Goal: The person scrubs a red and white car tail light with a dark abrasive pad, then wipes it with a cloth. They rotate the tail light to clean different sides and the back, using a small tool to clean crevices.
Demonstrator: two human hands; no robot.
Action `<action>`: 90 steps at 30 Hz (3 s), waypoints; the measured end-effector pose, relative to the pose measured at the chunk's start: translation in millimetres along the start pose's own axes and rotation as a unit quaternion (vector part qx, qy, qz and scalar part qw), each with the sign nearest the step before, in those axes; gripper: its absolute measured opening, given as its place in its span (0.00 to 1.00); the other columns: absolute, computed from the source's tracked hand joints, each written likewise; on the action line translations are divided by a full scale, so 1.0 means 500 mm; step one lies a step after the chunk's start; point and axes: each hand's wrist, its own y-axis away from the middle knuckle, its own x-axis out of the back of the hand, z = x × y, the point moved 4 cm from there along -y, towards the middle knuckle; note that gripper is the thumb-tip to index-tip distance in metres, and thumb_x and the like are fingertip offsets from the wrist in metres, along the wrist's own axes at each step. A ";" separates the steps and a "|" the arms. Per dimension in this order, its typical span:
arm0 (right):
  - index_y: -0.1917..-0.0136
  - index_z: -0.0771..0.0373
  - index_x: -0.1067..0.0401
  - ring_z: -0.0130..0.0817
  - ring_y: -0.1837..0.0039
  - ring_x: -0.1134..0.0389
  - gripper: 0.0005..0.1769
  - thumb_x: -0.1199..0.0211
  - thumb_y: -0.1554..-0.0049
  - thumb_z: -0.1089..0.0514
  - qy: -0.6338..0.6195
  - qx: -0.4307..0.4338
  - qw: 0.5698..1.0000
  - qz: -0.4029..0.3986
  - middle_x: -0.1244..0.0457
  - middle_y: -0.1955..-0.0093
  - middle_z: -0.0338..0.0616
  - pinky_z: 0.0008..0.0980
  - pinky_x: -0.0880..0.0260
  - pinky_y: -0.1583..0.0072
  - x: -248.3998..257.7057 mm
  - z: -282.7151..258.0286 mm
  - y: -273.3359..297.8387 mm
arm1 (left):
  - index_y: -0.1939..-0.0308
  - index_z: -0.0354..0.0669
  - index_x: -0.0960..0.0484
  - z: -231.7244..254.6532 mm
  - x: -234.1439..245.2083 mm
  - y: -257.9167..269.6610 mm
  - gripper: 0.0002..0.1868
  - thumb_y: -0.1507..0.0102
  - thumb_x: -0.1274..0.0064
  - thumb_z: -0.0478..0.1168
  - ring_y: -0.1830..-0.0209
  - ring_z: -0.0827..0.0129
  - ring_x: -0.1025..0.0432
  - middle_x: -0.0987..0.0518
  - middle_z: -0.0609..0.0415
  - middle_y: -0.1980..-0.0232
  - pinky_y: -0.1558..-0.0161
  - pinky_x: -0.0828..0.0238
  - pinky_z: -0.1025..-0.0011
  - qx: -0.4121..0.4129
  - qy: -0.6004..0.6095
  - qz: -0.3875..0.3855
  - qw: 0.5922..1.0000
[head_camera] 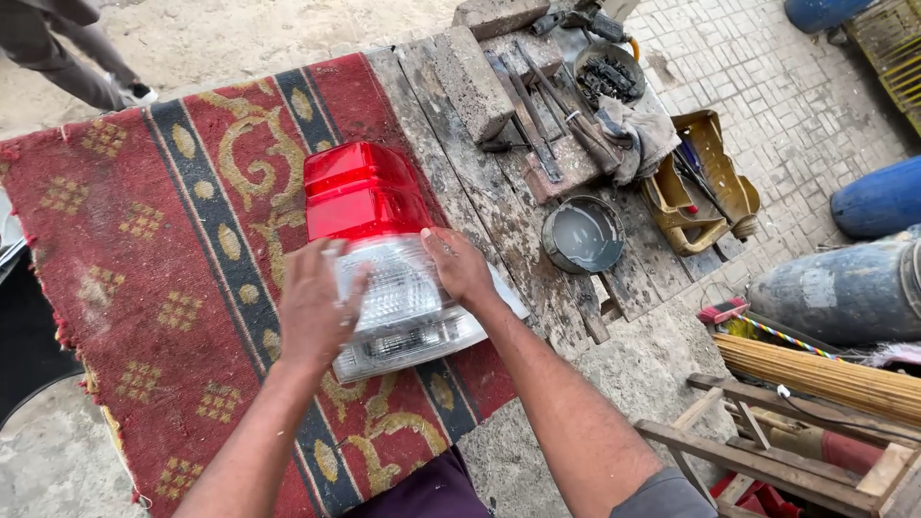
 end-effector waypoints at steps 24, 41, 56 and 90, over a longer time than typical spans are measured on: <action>0.20 0.52 0.45 0.52 0.18 0.52 0.63 0.40 0.57 0.14 0.020 0.071 0.997 0.010 0.49 0.19 0.52 0.49 0.60 0.19 0.011 -0.023 0.119 | 0.29 0.41 0.29 0.033 0.035 0.052 0.52 0.44 0.51 0.77 0.35 0.50 0.28 0.22 0.38 0.38 0.31 0.35 0.53 0.333 0.464 -0.191 0.799; 0.19 0.55 0.48 0.59 0.16 0.61 0.44 0.55 0.37 0.27 0.076 0.176 0.977 0.098 0.55 0.17 0.56 0.68 0.72 0.22 0.186 -0.131 0.149 | 0.68 0.35 0.18 0.159 0.011 -0.156 0.38 0.46 0.35 0.72 0.72 0.69 0.26 0.24 0.52 0.74 0.66 0.31 0.73 0.189 0.388 -0.209 0.878; 0.19 0.47 0.48 0.48 0.15 0.61 0.36 0.72 0.34 0.34 0.116 0.311 0.939 0.088 0.54 0.16 0.46 0.56 0.71 0.20 0.165 -0.168 0.181 | 0.66 0.27 0.22 0.196 -0.005 -0.108 0.22 0.41 0.33 0.46 0.72 0.47 0.19 0.17 0.35 0.69 0.75 0.19 0.47 0.277 0.617 -0.228 0.701; 0.19 0.51 0.47 0.55 0.16 0.61 0.34 0.59 0.32 0.37 -0.007 0.300 0.947 0.118 0.51 0.17 0.50 0.58 0.67 0.20 0.216 -0.093 0.202 | 0.62 0.32 0.19 0.231 -0.013 -0.117 0.20 0.41 0.33 0.48 0.69 0.49 0.18 0.16 0.37 0.66 0.72 0.17 0.50 0.289 0.611 -0.211 0.706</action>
